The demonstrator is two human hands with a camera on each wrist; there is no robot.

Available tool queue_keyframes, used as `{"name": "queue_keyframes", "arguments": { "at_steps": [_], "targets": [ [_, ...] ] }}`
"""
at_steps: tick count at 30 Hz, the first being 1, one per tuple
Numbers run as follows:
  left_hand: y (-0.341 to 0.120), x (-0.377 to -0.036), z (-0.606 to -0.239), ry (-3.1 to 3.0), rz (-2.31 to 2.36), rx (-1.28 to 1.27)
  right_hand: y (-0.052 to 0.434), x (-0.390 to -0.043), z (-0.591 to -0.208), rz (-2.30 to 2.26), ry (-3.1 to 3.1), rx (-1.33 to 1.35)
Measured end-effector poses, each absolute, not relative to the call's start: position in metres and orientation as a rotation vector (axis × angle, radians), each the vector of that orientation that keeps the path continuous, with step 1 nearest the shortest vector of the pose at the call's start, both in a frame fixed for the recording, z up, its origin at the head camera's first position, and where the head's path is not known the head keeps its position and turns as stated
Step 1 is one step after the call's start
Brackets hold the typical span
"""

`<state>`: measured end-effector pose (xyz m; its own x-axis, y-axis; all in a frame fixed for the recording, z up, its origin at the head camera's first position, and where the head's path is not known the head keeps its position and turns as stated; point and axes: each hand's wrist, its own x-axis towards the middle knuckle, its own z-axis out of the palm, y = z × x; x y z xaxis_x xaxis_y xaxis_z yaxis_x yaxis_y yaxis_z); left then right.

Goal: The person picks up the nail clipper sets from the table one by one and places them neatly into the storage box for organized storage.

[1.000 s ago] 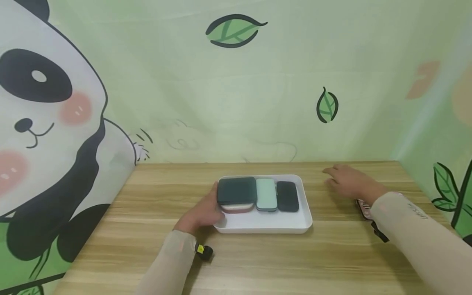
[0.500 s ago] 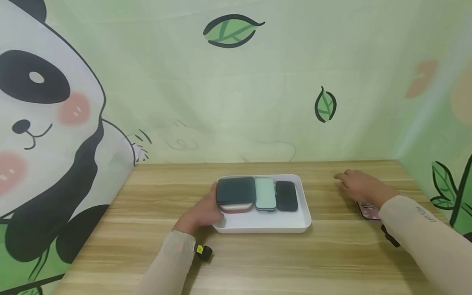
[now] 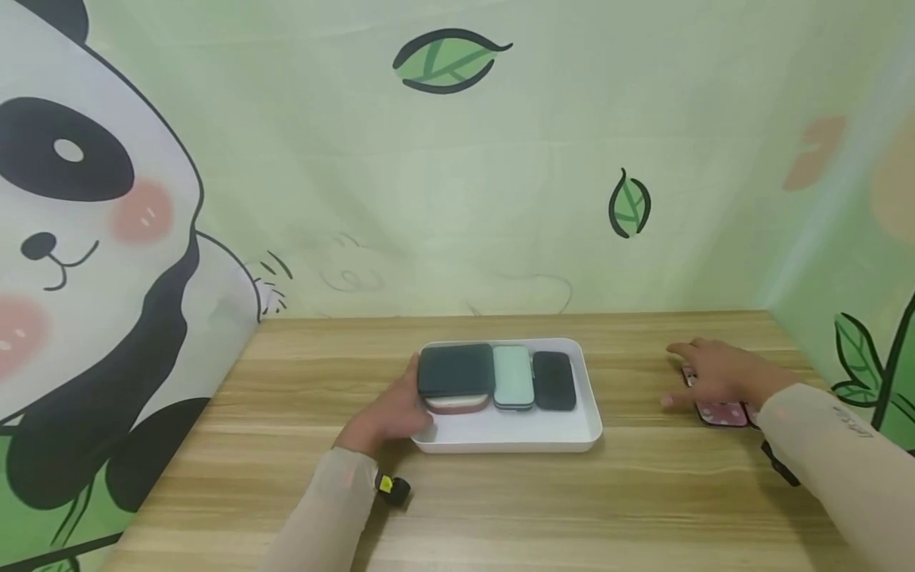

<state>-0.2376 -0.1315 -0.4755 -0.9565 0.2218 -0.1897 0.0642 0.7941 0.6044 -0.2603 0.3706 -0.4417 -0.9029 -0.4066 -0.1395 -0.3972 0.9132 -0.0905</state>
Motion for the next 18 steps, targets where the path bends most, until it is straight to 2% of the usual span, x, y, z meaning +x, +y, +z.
{"name": "queue_keyframes", "arguments": {
  "at_steps": [8, 18],
  "targets": [
    [-0.133, -0.239, -0.478, 2.754, 0.869, 0.221, 0.381, -0.255, -0.44, -0.055, 2.864, -0.635],
    [-0.133, -0.238, -0.477, 2.738, 0.894, 0.223, 0.389, -0.244, -0.438, -0.109, 2.753, -0.524]
  ]
}}
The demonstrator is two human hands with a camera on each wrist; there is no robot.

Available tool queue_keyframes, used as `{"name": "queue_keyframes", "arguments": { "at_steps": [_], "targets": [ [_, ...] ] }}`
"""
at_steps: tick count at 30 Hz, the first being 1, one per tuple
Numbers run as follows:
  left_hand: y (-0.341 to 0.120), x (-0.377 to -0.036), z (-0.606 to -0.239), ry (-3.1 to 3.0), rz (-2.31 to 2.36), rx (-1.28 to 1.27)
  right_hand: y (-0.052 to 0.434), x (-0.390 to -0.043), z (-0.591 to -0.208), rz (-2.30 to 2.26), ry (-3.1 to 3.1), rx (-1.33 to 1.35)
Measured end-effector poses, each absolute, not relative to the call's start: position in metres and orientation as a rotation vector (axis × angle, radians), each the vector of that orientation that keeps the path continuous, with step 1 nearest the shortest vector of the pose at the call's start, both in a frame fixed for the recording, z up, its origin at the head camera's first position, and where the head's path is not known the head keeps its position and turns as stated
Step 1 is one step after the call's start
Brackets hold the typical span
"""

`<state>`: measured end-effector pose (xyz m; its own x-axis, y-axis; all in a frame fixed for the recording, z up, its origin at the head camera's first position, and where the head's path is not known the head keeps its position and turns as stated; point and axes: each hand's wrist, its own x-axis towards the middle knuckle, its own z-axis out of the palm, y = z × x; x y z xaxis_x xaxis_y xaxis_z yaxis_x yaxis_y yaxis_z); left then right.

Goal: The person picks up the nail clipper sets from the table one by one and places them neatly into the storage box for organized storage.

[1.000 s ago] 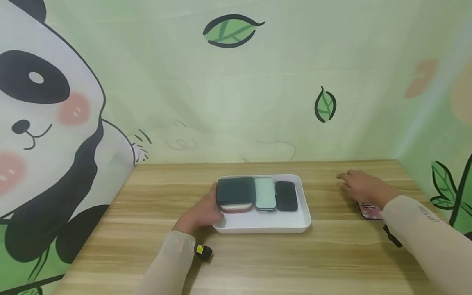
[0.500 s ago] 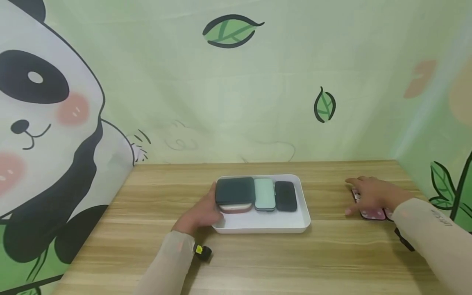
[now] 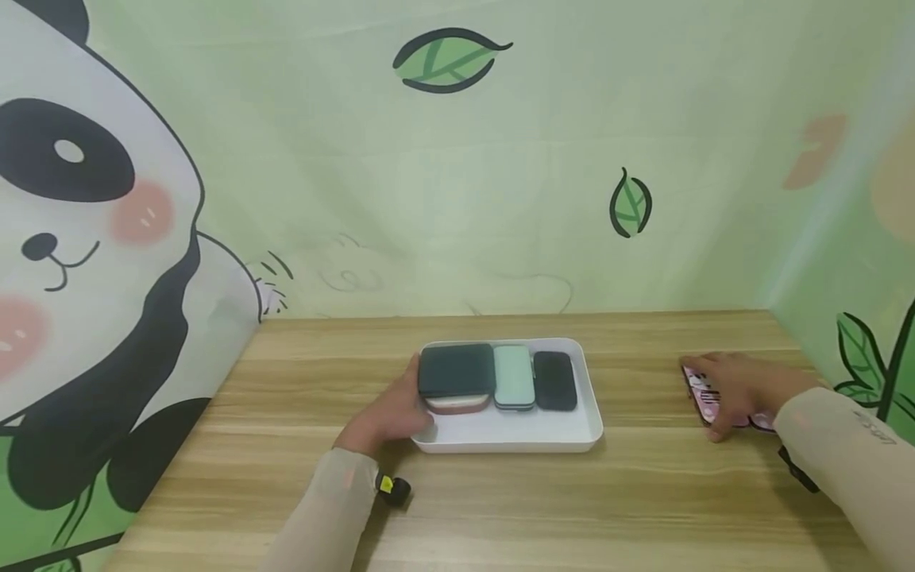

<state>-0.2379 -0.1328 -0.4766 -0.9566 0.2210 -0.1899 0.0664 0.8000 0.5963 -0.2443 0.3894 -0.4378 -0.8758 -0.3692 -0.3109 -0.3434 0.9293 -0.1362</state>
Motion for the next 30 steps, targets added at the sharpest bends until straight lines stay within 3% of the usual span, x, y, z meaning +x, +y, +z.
{"name": "queue_keyframes", "arguments": {
  "at_steps": [30],
  "targets": [
    [-0.1331, -0.2373, -0.4765, 2.749, 0.879, 0.241, 0.3826, -0.2482, -0.4411, -0.118, 2.799, -0.535]
  ]
}}
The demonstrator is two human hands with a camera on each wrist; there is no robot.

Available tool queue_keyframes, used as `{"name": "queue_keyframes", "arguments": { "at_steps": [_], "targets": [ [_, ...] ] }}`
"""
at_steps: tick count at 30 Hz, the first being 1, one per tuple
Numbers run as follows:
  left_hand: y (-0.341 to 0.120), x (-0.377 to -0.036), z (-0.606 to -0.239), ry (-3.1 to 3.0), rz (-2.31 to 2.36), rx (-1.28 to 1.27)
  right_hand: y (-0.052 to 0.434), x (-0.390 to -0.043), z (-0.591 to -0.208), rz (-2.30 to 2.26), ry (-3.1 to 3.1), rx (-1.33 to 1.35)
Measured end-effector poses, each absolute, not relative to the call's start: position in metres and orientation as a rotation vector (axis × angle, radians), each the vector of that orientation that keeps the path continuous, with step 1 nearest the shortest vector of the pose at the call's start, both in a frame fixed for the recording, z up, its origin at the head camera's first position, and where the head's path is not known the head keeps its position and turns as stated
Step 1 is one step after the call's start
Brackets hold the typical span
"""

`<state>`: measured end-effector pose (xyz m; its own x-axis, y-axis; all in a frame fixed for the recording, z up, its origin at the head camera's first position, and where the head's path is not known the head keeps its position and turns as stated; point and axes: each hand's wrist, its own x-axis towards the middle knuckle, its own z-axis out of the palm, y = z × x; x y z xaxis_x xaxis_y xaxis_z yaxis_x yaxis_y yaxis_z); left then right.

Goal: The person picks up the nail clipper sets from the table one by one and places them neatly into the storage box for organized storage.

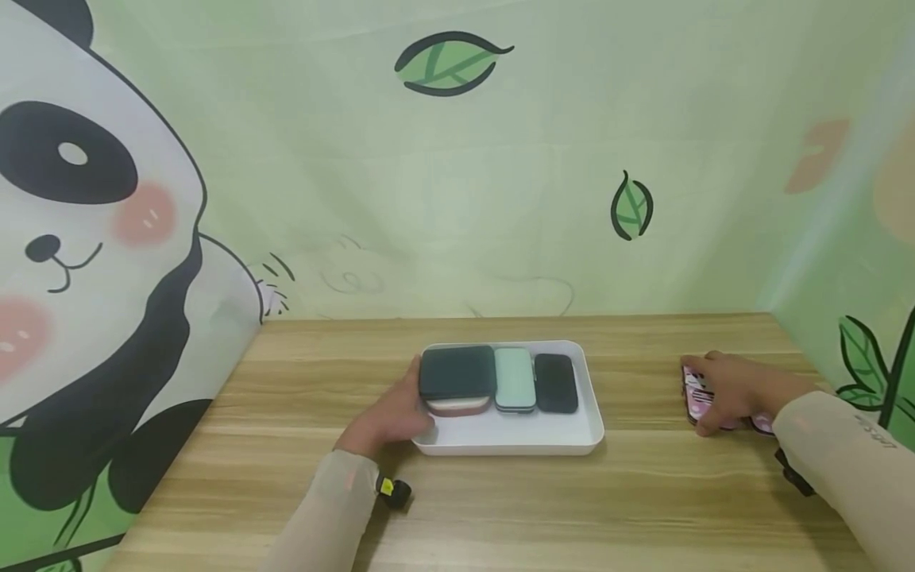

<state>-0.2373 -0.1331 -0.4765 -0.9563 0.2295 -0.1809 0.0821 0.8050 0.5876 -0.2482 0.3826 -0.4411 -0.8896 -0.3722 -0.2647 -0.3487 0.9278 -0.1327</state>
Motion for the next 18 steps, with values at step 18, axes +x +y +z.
{"name": "queue_keyframes", "arguments": {
  "at_steps": [18],
  "targets": [
    [-0.1328, -0.2389, -0.4781, 2.767, 0.919, 0.285, 0.3801, -0.2492, -0.4397, -0.081, 2.813, -0.538]
  ]
}}
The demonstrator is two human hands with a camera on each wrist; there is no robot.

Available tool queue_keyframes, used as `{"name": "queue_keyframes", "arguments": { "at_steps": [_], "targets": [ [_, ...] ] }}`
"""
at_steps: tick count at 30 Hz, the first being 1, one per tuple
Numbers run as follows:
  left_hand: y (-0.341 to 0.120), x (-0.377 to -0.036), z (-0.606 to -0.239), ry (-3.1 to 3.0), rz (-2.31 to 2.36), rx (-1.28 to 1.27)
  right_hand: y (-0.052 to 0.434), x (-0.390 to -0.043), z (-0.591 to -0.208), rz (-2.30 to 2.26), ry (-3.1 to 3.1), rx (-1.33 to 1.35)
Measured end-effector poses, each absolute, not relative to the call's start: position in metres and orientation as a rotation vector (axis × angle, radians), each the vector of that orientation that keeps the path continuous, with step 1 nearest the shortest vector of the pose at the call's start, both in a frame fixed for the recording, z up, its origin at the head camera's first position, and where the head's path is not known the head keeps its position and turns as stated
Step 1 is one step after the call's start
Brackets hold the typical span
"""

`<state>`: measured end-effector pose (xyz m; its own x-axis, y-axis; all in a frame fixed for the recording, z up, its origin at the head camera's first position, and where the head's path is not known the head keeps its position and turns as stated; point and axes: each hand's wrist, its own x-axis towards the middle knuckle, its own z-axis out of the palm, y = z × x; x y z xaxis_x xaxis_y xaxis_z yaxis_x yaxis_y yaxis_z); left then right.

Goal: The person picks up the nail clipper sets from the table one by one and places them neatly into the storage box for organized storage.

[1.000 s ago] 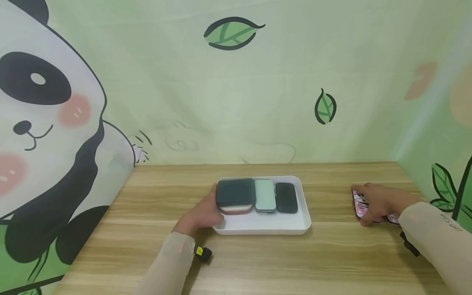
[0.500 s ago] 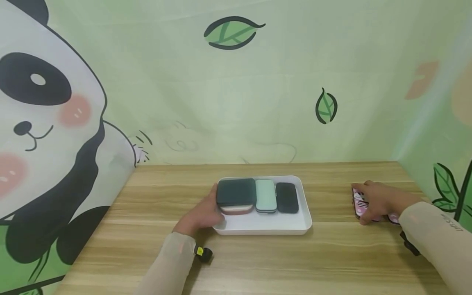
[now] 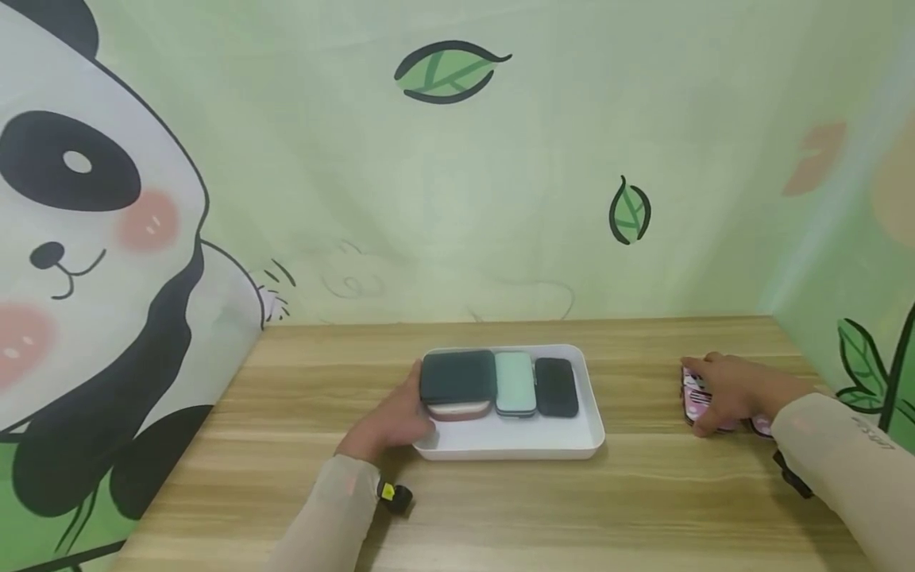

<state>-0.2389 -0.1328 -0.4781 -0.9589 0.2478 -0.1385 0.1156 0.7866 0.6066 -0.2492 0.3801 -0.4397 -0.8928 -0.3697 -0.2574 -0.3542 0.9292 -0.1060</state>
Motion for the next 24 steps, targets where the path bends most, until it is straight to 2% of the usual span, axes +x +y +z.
{"name": "queue_keyframes", "arguments": {
  "at_steps": [24],
  "targets": [
    [-0.132, -0.237, -0.479, 2.757, 0.948, 0.275, 0.314, -0.259, -0.42, -0.081, 2.967, -0.685]
  ]
}}
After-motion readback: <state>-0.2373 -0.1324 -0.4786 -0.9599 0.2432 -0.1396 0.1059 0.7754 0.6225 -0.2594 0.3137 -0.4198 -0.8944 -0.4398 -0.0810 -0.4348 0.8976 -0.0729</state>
